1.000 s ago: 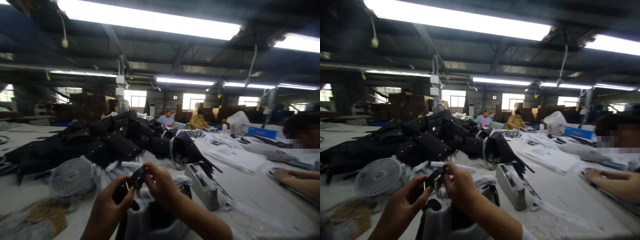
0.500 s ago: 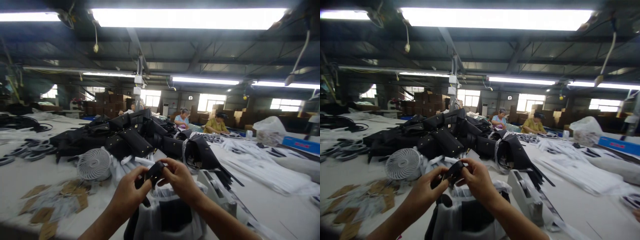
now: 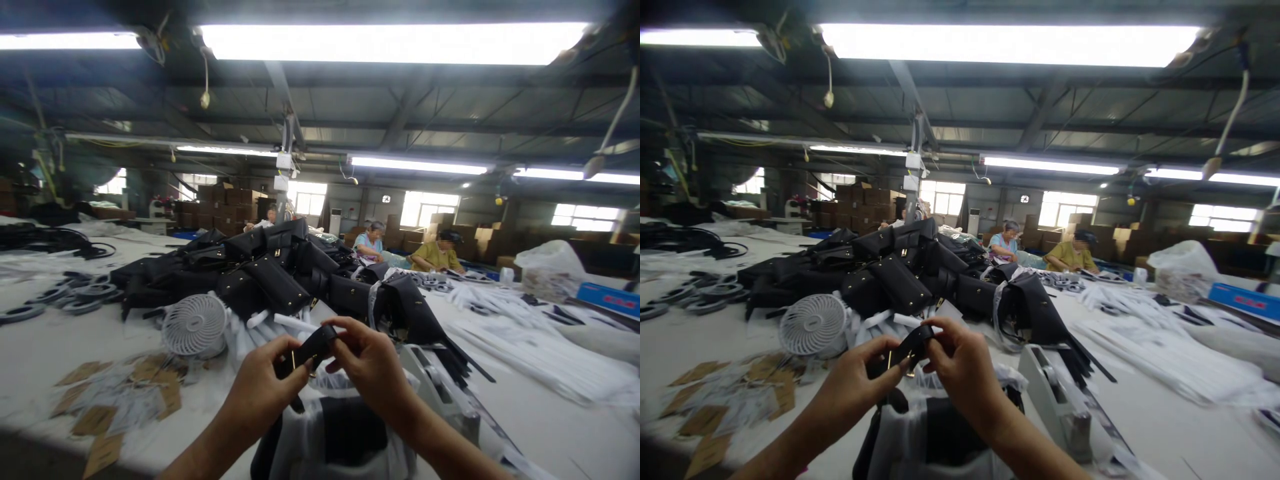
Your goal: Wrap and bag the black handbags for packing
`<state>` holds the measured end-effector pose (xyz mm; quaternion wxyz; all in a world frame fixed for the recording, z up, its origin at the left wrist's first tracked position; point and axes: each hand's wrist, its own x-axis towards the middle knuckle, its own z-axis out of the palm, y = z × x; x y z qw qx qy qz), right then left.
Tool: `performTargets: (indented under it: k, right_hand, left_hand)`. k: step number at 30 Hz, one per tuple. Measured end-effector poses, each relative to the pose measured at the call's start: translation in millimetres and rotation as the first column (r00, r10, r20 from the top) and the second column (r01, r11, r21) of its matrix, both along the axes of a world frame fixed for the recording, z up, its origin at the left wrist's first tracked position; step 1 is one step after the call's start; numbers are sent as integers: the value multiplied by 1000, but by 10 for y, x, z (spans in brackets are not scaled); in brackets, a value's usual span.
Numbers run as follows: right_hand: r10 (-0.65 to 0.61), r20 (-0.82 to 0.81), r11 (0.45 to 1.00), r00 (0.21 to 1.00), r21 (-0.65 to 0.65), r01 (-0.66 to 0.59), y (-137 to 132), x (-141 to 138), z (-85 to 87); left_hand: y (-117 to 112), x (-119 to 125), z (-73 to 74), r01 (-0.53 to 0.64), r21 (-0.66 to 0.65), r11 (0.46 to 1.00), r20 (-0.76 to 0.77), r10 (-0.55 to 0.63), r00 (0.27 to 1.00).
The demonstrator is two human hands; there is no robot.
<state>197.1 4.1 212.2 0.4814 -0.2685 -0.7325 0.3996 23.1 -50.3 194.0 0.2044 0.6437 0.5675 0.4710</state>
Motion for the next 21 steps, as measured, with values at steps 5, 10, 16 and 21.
performTargets:
  k: [5, 10, 16, 21]
  right_hand:
    - [-89, 147, 974, 985, 221, 55, -119, 13, 59]
    - [-178, 298, 892, 938, 451, 26, -157, 41, 146]
    - [246, 99, 966, 964, -104, -236, 43, 49, 186]
    - [428, -35, 877, 903, -224, -425, 163, 58, 60]
  left_hand:
    - [3, -10, -30, 21, 26, 999, 35, -22, 999]
    - [-13, 2, -52, 64, 29, 998, 34, -65, 997]
    - [7, -21, -86, 117, 30, 993, 116, -120, 986]
    - [45, -43, -140, 94, 105, 990, 270, -119, 956]
